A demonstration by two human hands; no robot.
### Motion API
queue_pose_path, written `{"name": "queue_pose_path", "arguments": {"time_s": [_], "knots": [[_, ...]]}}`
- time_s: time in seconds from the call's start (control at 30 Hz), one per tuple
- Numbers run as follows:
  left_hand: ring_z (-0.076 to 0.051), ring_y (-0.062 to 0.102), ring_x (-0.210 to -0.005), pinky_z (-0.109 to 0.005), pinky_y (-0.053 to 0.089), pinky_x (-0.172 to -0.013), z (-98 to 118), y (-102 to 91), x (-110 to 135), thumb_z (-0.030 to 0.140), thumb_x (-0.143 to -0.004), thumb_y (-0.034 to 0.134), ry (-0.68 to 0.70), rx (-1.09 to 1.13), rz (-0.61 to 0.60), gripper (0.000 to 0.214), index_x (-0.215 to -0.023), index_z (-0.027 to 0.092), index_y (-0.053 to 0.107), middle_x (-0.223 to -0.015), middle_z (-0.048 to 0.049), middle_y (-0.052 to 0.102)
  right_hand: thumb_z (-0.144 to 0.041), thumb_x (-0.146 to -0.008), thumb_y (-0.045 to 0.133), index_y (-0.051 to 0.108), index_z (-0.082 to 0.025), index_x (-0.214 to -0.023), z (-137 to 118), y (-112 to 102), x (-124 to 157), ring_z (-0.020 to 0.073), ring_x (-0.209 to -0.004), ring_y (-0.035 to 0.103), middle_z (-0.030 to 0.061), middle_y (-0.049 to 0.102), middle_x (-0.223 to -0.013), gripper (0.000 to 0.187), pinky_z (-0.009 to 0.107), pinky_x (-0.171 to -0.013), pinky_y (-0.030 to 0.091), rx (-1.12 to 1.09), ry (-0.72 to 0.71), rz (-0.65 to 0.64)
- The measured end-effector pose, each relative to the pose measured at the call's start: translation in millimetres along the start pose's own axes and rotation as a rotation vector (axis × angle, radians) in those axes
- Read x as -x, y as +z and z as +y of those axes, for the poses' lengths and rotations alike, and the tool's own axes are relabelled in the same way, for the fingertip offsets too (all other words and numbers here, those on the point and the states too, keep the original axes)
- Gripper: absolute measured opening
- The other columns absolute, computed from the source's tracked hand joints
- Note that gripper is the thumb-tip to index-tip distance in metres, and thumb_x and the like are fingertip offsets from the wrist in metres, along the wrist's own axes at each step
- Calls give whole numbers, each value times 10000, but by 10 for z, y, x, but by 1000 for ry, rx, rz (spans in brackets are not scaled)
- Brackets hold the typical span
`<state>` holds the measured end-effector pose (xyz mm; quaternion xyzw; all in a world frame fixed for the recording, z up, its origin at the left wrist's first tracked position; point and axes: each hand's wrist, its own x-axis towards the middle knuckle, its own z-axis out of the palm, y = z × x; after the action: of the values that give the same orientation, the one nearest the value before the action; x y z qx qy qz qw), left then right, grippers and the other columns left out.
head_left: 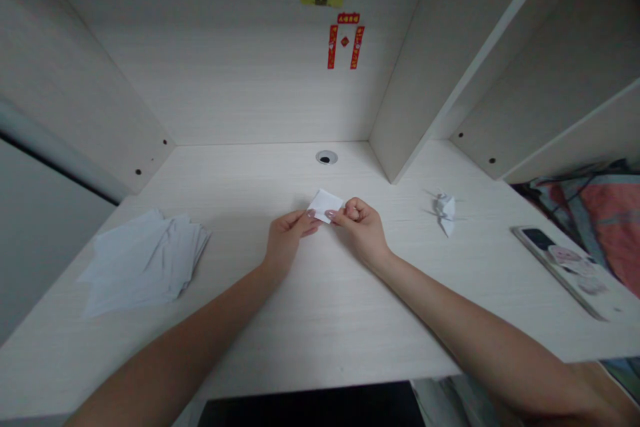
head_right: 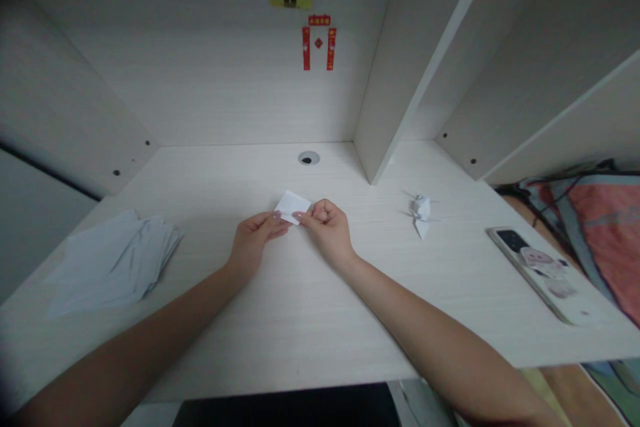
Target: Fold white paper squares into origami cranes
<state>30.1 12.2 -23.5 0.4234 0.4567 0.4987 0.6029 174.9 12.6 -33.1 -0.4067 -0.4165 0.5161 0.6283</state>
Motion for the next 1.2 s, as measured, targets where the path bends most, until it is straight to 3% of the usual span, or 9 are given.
{"name": "queue_pose_path", "arguments": {"time_s": [0.53, 0.8, 1.0, 1.2], "knots": [[-199, 669, -820, -349, 501, -837, 36, -15, -10, 362, -648, 712, -36, 132, -36, 283, -837, 152, 724, -834, -75, 727, -334, -572, 776, 403, -204, -578, -28, -8, 7, 88, -484, 431, -69, 460, -513, 395, 225, -491, 335, 88, 14, 15], [-202, 667, -807, -359, 508, -822, 35, 19, 10, 395, -647, 703, -3, 95, 47, 316, -834, 142, 728, -842, -81, 726, -363, -570, 776, 420, -208, -584, -29, 5, 12, 103, -495, 468, -64, 491, -503, 388, 229, -490, 345, 49, 63, -17], [-198, 663, -810, -363, 514, -822, -5, 21, 10, 402, -668, 686, 40, 63, 43, 310, -848, 153, 730, -854, -69, 725, -311, -611, 761, 431, -203, -596, -15, 0, 5, 95, -499, 463, -74, 475, -501, 348, 235, -533, 372, -29, 64, -41], [-193, 661, -784, -367, 518, -822, -9, 37, 25, 396, -680, 678, 58, 19, 52, 302, -843, 147, 729, -813, -56, 725, -328, -584, 772, 371, -204, -562, -35, 19, 7, 87, -481, 424, -85, 405, -486, 420, 234, -531, 370, -15, 49, 20]]}}
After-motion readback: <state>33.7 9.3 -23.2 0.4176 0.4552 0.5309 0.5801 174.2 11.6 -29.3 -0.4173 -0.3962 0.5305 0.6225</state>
